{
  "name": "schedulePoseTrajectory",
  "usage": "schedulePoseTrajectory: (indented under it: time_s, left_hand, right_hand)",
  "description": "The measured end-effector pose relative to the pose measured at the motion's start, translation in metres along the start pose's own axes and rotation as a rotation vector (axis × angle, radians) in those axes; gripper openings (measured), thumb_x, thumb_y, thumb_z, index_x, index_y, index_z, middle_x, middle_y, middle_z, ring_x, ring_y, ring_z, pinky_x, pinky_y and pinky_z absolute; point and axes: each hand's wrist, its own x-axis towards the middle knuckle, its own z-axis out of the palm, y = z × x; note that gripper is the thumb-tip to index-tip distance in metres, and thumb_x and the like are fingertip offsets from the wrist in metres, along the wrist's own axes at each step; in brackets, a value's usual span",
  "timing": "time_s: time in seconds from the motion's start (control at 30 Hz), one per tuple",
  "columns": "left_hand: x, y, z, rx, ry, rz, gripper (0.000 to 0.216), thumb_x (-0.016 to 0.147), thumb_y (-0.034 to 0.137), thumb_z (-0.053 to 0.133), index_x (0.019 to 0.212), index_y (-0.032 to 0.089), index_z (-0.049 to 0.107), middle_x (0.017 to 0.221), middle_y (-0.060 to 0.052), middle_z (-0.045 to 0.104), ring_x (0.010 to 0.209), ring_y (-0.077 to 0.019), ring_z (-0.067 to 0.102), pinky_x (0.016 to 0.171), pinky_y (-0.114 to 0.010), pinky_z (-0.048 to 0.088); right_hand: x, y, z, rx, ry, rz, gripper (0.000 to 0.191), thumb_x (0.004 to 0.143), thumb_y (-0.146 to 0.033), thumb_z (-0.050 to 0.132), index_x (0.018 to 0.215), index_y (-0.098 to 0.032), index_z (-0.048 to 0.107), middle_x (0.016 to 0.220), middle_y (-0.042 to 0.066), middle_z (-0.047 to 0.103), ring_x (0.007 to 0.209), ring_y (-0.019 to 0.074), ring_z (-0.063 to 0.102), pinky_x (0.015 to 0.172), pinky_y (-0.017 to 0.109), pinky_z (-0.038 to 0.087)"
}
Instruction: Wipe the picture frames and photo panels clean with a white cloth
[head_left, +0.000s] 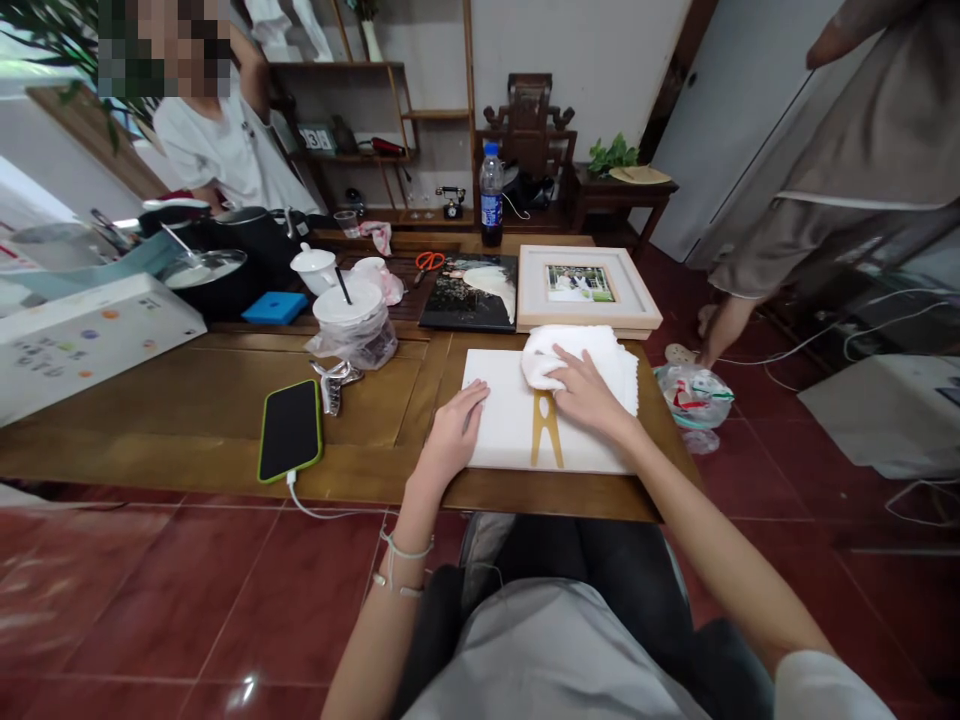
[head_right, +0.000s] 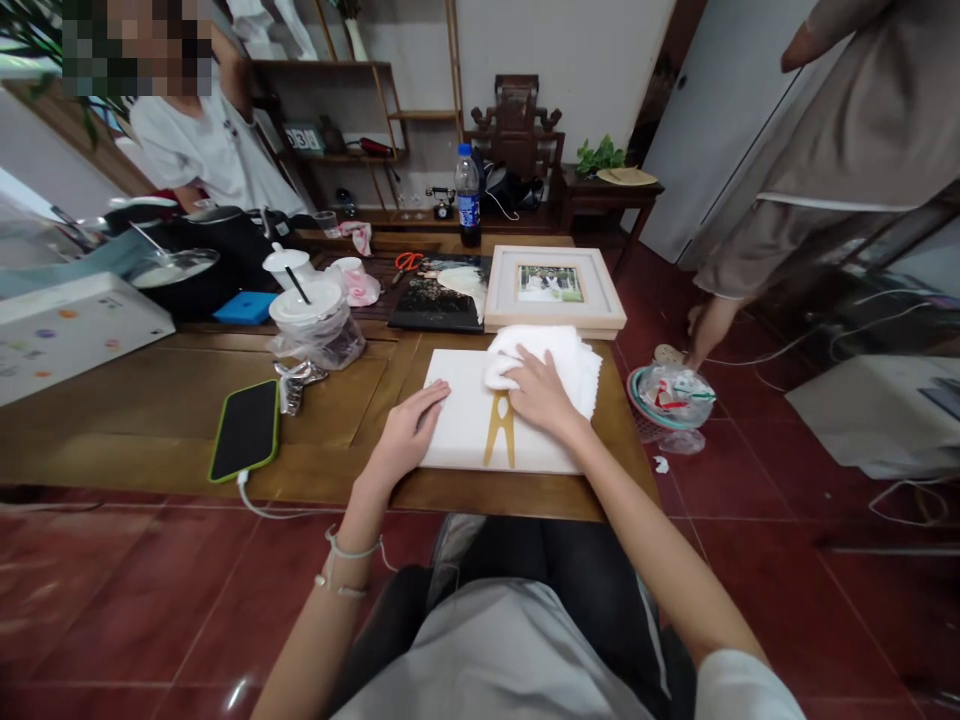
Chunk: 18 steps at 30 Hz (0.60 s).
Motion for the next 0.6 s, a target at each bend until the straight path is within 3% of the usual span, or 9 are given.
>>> schedulePoseTrajectory:
  time_s: [0.2,0.4,0.5,0.6]
  left_hand:
    - [0.0,0.0,0.0,-0.008,0.001,0.002,0.031,0.09,0.015,0.043,0.113,0.011,0.063,0.124,-0.014,0.062,0.121,-0.0223,0.054,0.107,-0.042,0.041]
    - [0.0,-0.001,0.0,-0.006,-0.005,0.009,0.031,0.09,0.015,0.042,0.113,0.011,0.062,0.124,-0.014,0.062,0.122,-0.0227,0.054,0.107,-0.044,0.041]
    - [0.0,-0.001,0.001,-0.009,0.0,0.009,0.031,0.09,0.015,0.042,0.113,0.01,0.062,0.124,-0.015,0.061,0.122,-0.0231,0.054,0.107,-0.043,0.04]
    - [0.0,0.0,0.001,-0.014,-0.003,0.009,0.031,0.09,0.015,0.042,0.113,0.01,0.062,0.124,-0.016,0.061,0.122,-0.0232,0.053,0.107,-0.043,0.04]
  right_hand:
    - [-0.041,-0.036,-0.004,-0.074,-0.106,-0.155,0.046,0.059,0.001,0.04,0.087,-0.019,0.07,0.142,0.004,0.044,0.139,0.0309,0.021,0.107,0.067,0.013]
    - [-0.103,-0.07,-0.015,-0.016,-0.222,-0.268,0.047,0.053,0.003,0.039,0.08,-0.02,0.069,0.143,-0.001,0.044,0.14,0.0266,0.019,0.112,0.061,0.01]
    - [-0.116,-0.073,-0.025,0.05,-0.284,-0.293,0.045,0.053,0.003,0.039,0.078,-0.021,0.067,0.142,-0.003,0.045,0.14,0.0239,0.022,0.114,0.056,0.011]
    - [-0.109,-0.06,-0.031,0.144,-0.307,-0.305,0.055,0.053,0.004,0.037,0.092,-0.022,0.066,0.138,-0.002,0.049,0.138,0.0196,0.026,0.115,0.053,0.014]
